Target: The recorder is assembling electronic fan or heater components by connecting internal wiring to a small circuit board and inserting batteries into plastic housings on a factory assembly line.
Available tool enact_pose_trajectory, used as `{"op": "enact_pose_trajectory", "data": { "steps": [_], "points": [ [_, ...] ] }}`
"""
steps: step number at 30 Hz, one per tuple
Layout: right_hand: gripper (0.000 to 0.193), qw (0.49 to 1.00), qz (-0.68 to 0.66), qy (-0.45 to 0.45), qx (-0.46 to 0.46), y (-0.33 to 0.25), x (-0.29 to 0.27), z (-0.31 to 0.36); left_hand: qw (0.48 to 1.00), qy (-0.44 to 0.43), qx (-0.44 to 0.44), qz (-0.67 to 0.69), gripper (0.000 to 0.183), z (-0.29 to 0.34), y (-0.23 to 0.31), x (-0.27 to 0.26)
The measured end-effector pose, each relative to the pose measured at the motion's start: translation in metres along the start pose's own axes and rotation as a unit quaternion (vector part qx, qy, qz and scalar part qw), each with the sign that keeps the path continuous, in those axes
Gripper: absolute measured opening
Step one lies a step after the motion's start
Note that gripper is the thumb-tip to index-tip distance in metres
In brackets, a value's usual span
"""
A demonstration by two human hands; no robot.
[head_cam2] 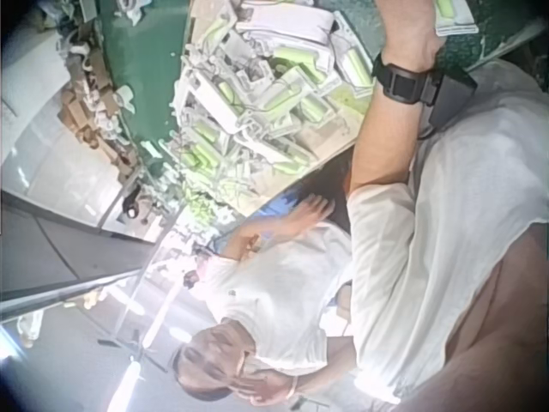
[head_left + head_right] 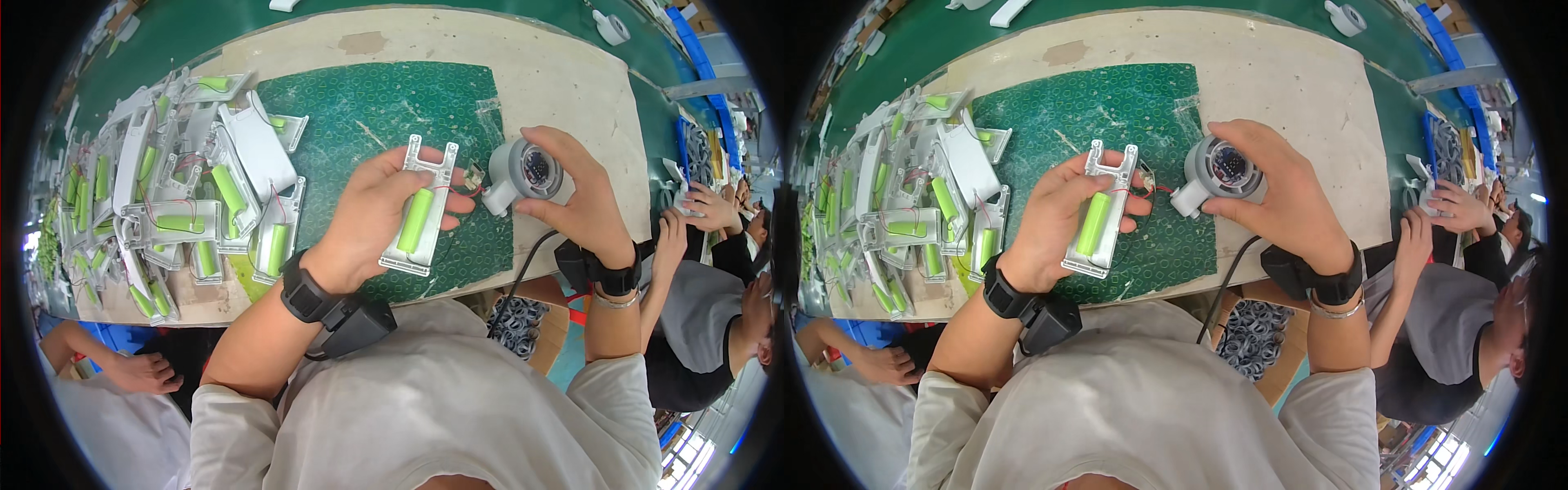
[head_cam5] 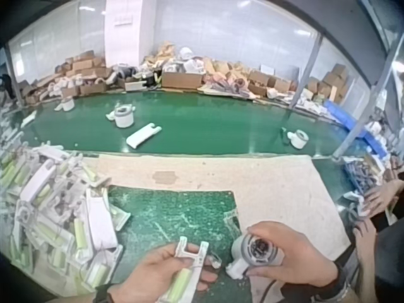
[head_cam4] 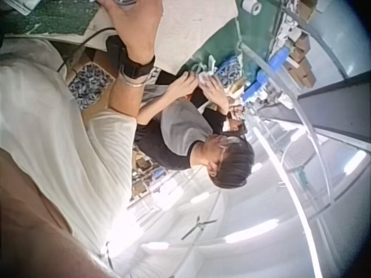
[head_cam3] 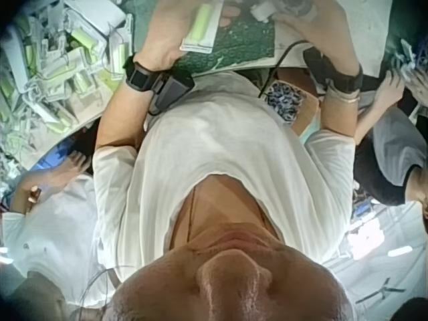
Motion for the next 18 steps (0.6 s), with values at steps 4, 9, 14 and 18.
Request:
{"op": "enact_pose_trajectory", "data": {
  "steps": [4,9,14,18],
  "points": [
    [0.062,1.0,0.004,0.001,0.003,0.003,0.002,0.0,1.0,-0.006,0.009,-0.009,0.025,0.0,0.001,-0.001],
    [0.062,1.0,-0.007,-0.002,0.014,0.002,0.001,0.001,0.999,-0.045,0.005,0.029,0.031,0.001,0.0,-0.002],
    [0.057,1.0,0.022,0.019,-0.01,-0.002,-0.005,0.0,0.994,-0.071,-0.008,0.082,0.045,-0.003,-0.007,-0.005],
    [0.04,0.981,0.104,0.16,-0.043,-0.04,-0.018,-0.002,0.991,-0.083,0.007,0.105,0.053,-0.009,-0.011,-0.004]
  ]
}}
Point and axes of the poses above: each hand's wrist, its own z-axis away from the middle knuckle, its own x-axis out of the palm, y = z × x, the point moved 2 cm from there along -z, towards the middle knuckle, and after that the axes turned 8 degrees about y, right-handed, at the moved point
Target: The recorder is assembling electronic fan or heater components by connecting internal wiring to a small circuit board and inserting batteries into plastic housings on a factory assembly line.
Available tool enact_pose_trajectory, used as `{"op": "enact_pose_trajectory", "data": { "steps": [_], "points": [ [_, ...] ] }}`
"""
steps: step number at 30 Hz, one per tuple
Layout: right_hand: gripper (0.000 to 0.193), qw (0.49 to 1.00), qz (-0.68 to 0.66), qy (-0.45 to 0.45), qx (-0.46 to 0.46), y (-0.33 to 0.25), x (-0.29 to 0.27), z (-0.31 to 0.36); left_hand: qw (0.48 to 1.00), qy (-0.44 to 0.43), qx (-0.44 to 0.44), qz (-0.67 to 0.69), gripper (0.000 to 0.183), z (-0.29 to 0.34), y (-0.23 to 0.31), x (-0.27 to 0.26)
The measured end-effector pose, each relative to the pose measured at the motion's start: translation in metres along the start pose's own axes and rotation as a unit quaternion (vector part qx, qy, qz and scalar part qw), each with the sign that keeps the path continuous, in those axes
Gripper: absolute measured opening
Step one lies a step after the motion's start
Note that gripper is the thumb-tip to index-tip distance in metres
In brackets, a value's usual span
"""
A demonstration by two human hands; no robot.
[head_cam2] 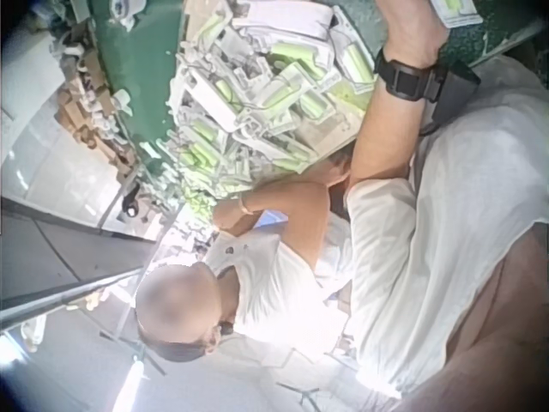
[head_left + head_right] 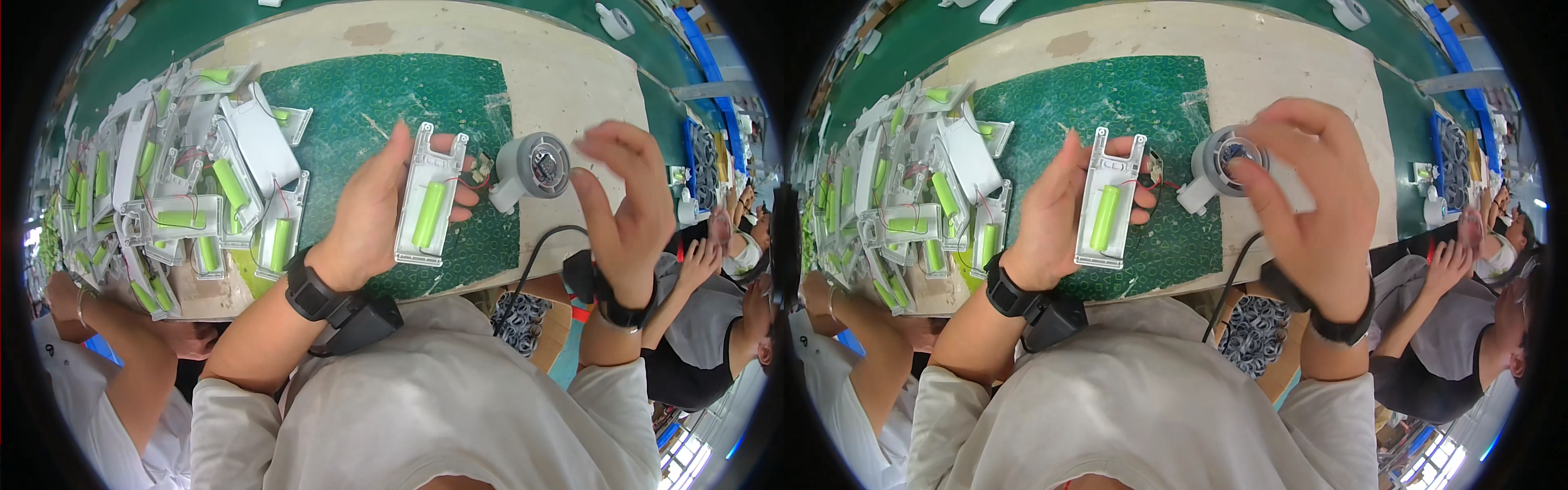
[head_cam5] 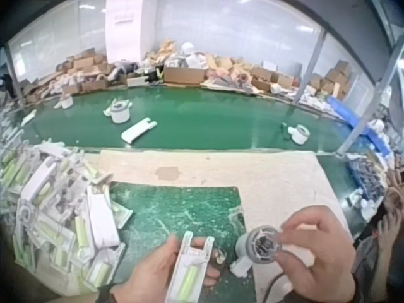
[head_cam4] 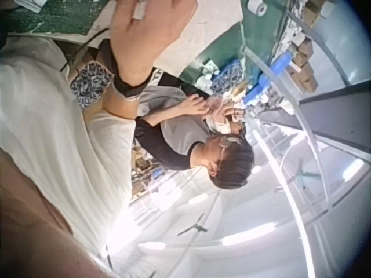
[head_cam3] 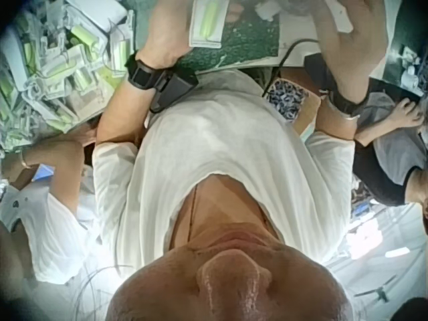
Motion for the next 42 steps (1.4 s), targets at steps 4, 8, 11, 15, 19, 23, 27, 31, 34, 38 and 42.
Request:
{"op": "enact_pose_trajectory", "data": {
  "steps": [4,8,11,15,19,23,27,31,34,38,42],
  "points": [
    [0.02,0.996,0.017,-0.013,-0.091,-0.033,0.041,-0.004,0.999,0.032,0.007,0.015,0.053,0.004,0.001,0.001],
    [0.017,0.988,0.064,-0.005,-0.141,-0.022,0.067,-0.002,1.0,0.002,0.02,-0.008,0.052,0.001,-0.003,0.002],
    [0.015,0.984,0.072,-0.005,-0.164,-0.022,0.074,-0.003,0.999,0.009,0.024,0.02,0.051,0.0,-0.005,-0.001],
    [0.011,0.977,0.1,-0.029,-0.185,-0.025,0.078,-0.005,0.999,-0.002,0.042,0.003,0.048,0.003,-0.004,0.0],
    [0.011,0.963,0.145,0.011,-0.228,-0.028,0.081,-0.004,0.999,0.021,0.034,-0.004,0.048,0.004,-0.004,0.002],
    [0.01,0.952,0.142,-0.003,-0.27,-0.028,0.086,-0.003,1.0,0.006,0.024,-0.01,0.048,0.005,-0.003,-0.003],
    [0.011,0.949,0.122,0.005,-0.291,-0.022,0.087,-0.003,1.0,-0.008,0.012,0.02,0.047,0.005,-0.003,-0.001],
    [0.011,0.955,0.108,-0.007,-0.277,-0.02,0.085,-0.003,0.999,0.012,0.006,0.049,0.044,0.005,-0.003,0.001],
    [0.009,0.958,0.101,-0.029,-0.266,-0.021,0.084,-0.003,0.999,-0.021,0.011,0.042,0.043,0.005,-0.002,0.0],
    [0.006,0.957,0.08,-0.045,-0.274,-0.021,0.085,-0.004,0.998,0.001,-0.002,0.06,0.042,0.006,-0.001,0.003],
    [0.007,0.946,0.122,-0.01,-0.3,-0.024,0.086,-0.002,0.999,0.016,-0.009,0.049,0.04,0.004,-0.003,-0.001]
  ]
}}
Point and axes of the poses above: each hand's wrist, its own z-axis away from the middle knuckle, its own x-axis out of the palm, y = z × x, the point moved 2 cm from there along -z, towards the middle knuckle, and after that the axes turned 8 degrees about y, right-handed, at the moved point
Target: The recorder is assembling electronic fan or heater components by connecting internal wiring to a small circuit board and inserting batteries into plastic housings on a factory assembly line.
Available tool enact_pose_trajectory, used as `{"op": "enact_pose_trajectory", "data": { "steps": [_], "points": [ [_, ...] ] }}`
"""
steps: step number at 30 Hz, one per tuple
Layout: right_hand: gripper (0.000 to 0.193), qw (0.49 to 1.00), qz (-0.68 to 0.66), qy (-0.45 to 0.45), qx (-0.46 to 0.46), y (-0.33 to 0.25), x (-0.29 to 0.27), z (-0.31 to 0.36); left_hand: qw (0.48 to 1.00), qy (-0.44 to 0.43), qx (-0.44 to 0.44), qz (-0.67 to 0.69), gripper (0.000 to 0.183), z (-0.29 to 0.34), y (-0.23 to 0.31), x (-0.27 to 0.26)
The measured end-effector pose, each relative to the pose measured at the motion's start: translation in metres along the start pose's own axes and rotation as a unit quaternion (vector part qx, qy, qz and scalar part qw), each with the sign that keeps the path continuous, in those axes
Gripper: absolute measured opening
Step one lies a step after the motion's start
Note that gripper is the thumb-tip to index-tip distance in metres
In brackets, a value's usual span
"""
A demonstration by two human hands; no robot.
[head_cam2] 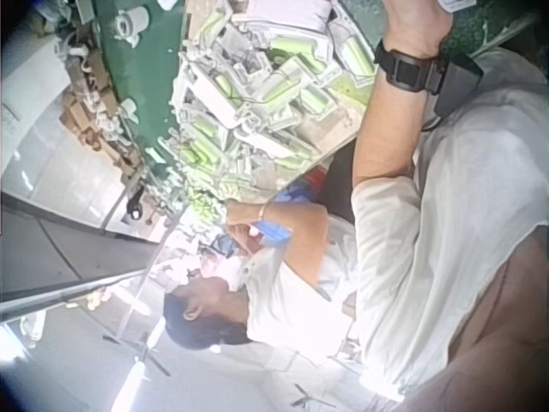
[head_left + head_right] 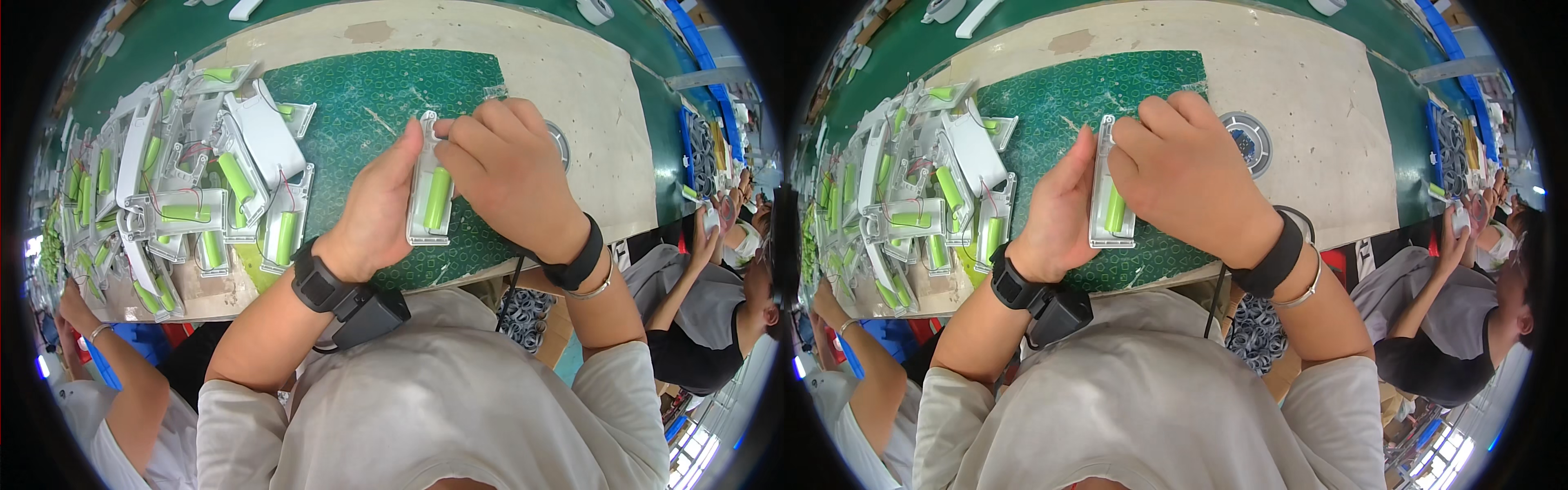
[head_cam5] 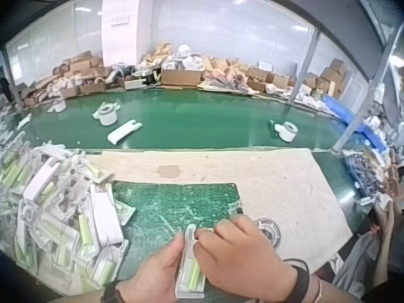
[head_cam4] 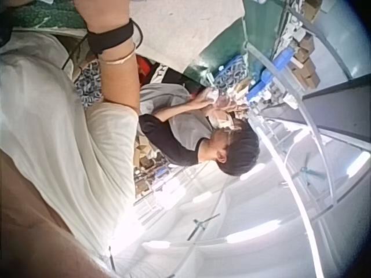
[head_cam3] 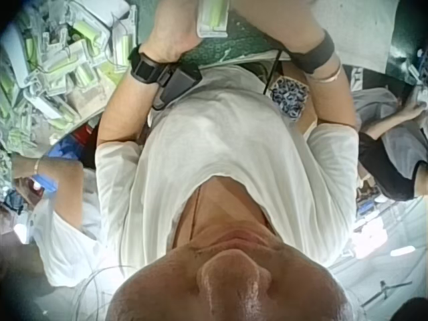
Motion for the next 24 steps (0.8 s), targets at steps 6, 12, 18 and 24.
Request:
{"op": "enact_pose_trajectory", "data": {
  "steps": [6,12,18,24],
  "points": [
    [0.008,0.999,0.033,-0.012,0.005,-0.005,-0.002,0.0,1.0,0.007,0.001,-0.009,0.039,0.002,-0.001,0.002],
    [0.012,1.0,0.01,-0.011,-0.009,-0.007,-0.007,0.004,1.0,-0.01,-0.015,0.016,0.039,0.001,-0.001,0.002],
    [0.03,0.98,-0.149,-0.01,0.132,0.005,-0.022,0.005,1.0,0.021,-0.006,0.022,0.038,0.0,0.002,-0.002],
    [0.069,0.919,-0.206,-0.15,0.301,0.05,-0.052,0.04,0.997,0.037,0.03,-0.059,0.039,-0.001,0.007,0.005]
  ]
}}
Point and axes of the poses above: each hand's wrist, its own z-axis away from the middle knuckle, its own x-axis out of the palm, y = z × x, the point moved 2 cm from there along -z, towards the middle knuckle, and after that the axes turned 8 degrees about y, right-handed, at the moved point
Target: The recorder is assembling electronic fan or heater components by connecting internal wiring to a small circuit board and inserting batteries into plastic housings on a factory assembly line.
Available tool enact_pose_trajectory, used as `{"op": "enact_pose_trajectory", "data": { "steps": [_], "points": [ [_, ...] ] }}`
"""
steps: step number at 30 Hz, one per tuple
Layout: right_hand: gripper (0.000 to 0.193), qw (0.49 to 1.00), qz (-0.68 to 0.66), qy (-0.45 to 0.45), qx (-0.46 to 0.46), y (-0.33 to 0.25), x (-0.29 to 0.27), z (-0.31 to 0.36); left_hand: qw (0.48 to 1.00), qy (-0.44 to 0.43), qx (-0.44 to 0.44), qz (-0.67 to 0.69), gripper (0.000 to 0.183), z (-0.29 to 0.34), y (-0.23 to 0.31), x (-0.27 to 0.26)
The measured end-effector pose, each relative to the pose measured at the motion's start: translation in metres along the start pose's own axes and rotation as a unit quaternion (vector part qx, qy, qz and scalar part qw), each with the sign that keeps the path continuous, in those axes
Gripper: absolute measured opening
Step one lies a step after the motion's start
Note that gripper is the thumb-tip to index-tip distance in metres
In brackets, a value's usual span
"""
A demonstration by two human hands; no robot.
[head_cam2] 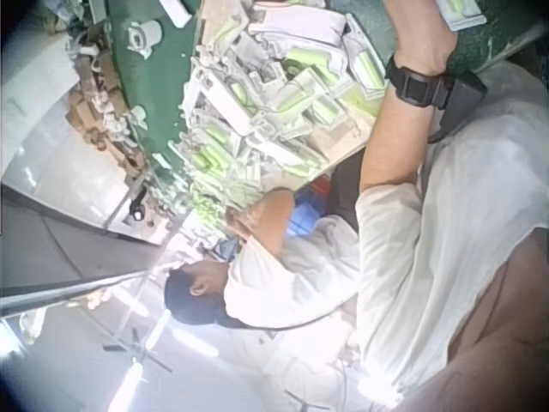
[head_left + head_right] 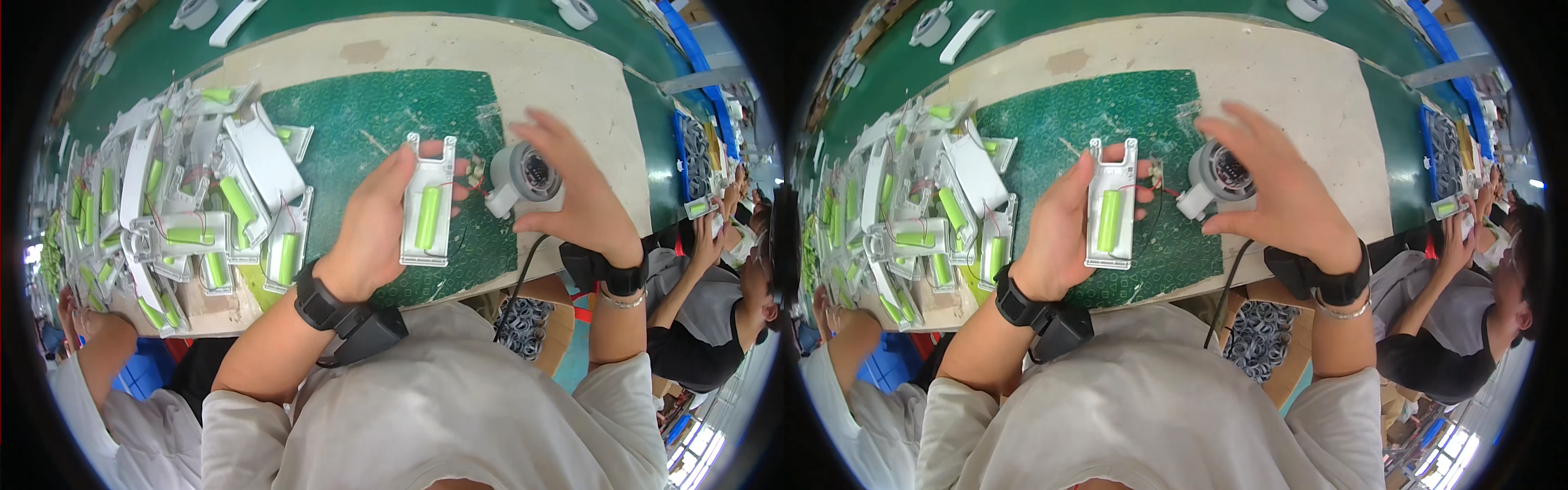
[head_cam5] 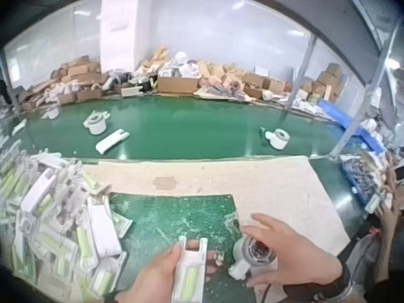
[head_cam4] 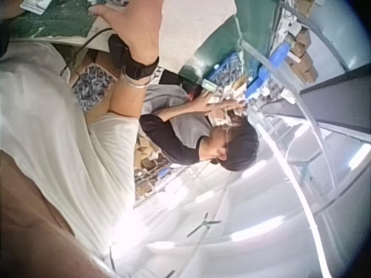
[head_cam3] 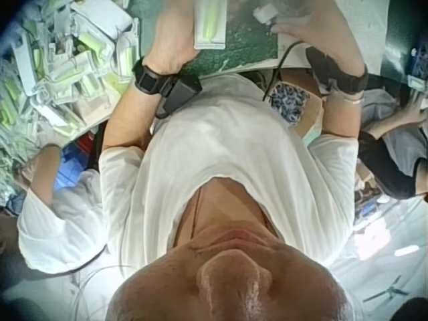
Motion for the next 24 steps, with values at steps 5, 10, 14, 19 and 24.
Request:
{"op": "enact_pose_trajectory", "data": {
  "steps": [5,10,14,19,24],
  "points": [
    [0.066,0.992,-0.097,-0.073,0.028,0.006,-0.007,-0.01,0.997,0.07,0.014,-0.023,0.034,0.007,0.002,0.005],
    [0.064,0.996,-0.072,-0.034,-0.05,0.026,-0.035,-0.055,0.989,0.145,0.014,-0.018,0.036,0.021,0.026,0.04],
    [0.065,0.986,-0.052,0.03,-0.154,0.045,-0.051,-0.116,0.993,0.062,0.09,-0.037,0.034,-0.017,0.071,0.081],
    [0.071,0.996,-0.004,0.093,0.009,0.093,-0.043,-0.197,0.977,0.062,0.156,-0.133,0.028,-0.124,0.124,0.089],
    [0.074,0.995,0.011,0.1,0.027,0.129,-0.006,-0.26,0.971,0.125,0.122,-0.165,0.026,-0.185,0.145,0.047]
  ]
}}
Point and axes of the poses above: each hand's wrist, its own z-axis away from the middle knuckle, its own x-axis out of the palm, y = z × x, the point moved 2 cm from there along -z, towards the middle knuckle, and after that the axes turned 8 degrees about y, right-handed, at the moved point
